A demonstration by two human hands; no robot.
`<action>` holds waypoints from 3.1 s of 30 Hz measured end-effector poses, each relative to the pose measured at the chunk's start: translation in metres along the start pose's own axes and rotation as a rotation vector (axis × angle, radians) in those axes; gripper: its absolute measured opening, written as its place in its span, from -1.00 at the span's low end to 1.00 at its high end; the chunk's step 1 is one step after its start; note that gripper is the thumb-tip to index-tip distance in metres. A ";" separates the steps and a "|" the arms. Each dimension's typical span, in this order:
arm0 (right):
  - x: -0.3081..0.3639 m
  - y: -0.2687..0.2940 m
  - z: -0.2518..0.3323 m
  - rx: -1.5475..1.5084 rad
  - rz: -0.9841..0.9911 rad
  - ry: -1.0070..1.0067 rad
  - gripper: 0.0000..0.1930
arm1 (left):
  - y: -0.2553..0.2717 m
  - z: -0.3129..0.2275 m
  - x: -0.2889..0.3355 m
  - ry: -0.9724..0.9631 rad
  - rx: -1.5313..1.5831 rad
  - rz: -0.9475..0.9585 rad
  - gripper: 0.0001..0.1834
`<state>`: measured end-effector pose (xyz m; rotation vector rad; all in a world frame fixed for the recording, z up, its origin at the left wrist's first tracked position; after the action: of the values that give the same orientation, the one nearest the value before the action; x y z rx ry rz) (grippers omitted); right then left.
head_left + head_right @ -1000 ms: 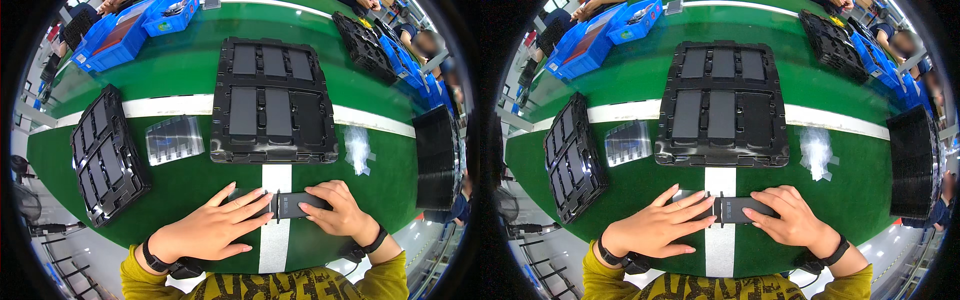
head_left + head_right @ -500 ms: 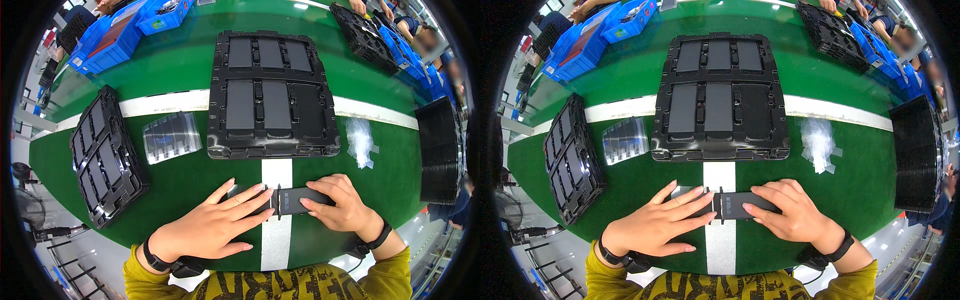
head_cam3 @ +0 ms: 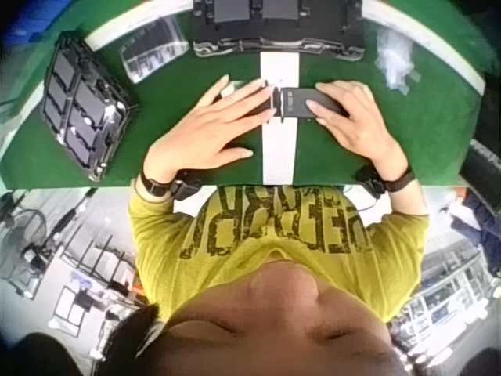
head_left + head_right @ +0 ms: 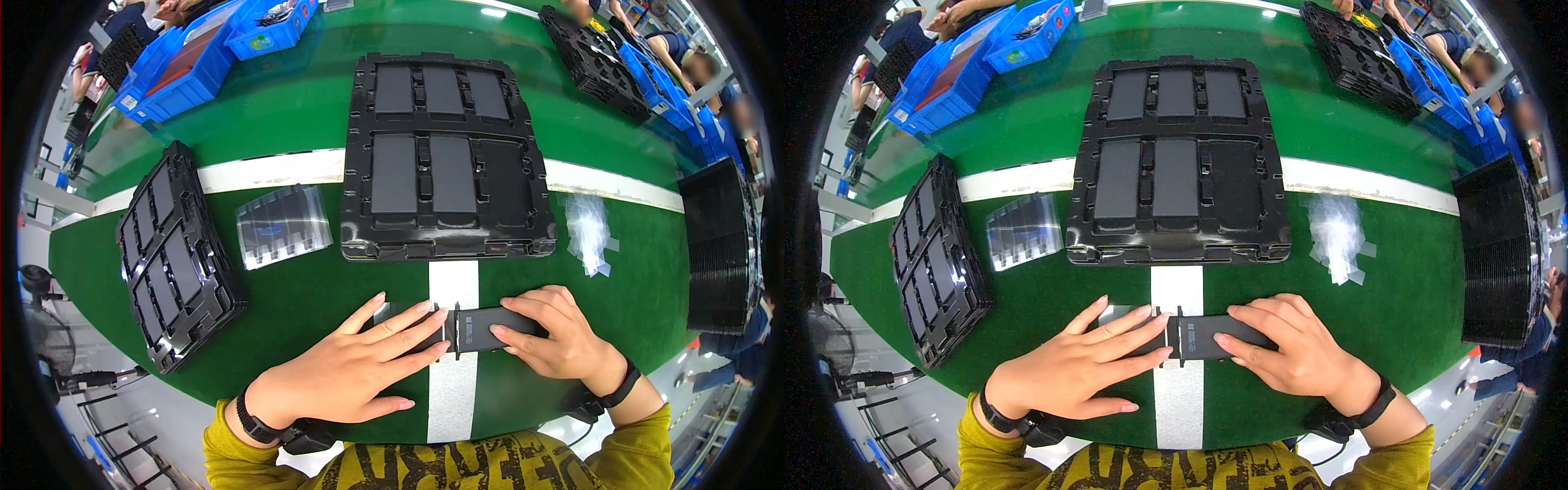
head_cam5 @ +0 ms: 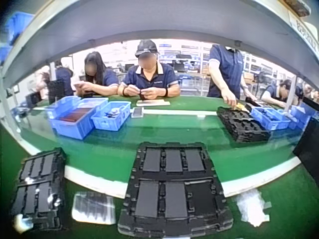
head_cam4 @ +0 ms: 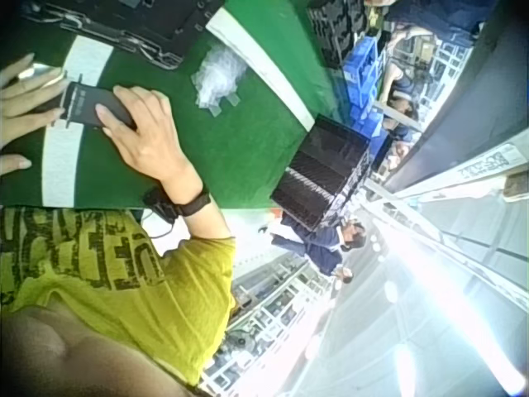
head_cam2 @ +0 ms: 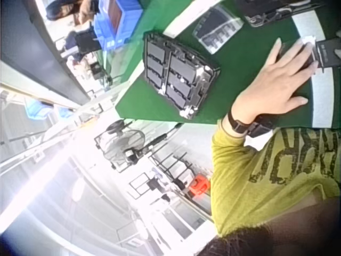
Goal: Assembling small black plastic components on an industrial assembly line.
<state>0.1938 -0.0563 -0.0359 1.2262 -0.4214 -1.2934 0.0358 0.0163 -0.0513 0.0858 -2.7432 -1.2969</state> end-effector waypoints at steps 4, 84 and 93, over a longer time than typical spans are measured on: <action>0.000 0.000 0.000 -0.002 0.000 -0.002 -0.62 | 0.000 -0.001 0.000 -0.004 0.005 -0.005 -0.38; -0.022 0.042 0.004 -0.616 -0.507 -0.318 -0.97 | 0.014 -0.014 -0.039 0.137 1.181 -0.765 -0.70; -0.022 0.036 0.007 -0.645 -0.507 -0.264 -0.98 | 0.010 -0.006 -0.040 0.189 1.195 -0.720 -0.69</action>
<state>0.1992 -0.0467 0.0057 0.6254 0.1461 -1.8481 0.0761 0.0220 -0.0422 1.2443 -2.9242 0.5010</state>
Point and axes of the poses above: each hand's wrist, its own x-axis away from the middle knuckle, its own y-axis out of the back of the hand, z = x × y, the point moved 7 cm from there along -x, towards the middle knuckle, and after that the axes turned 7 degrees about -z, right-handed, at the moved point
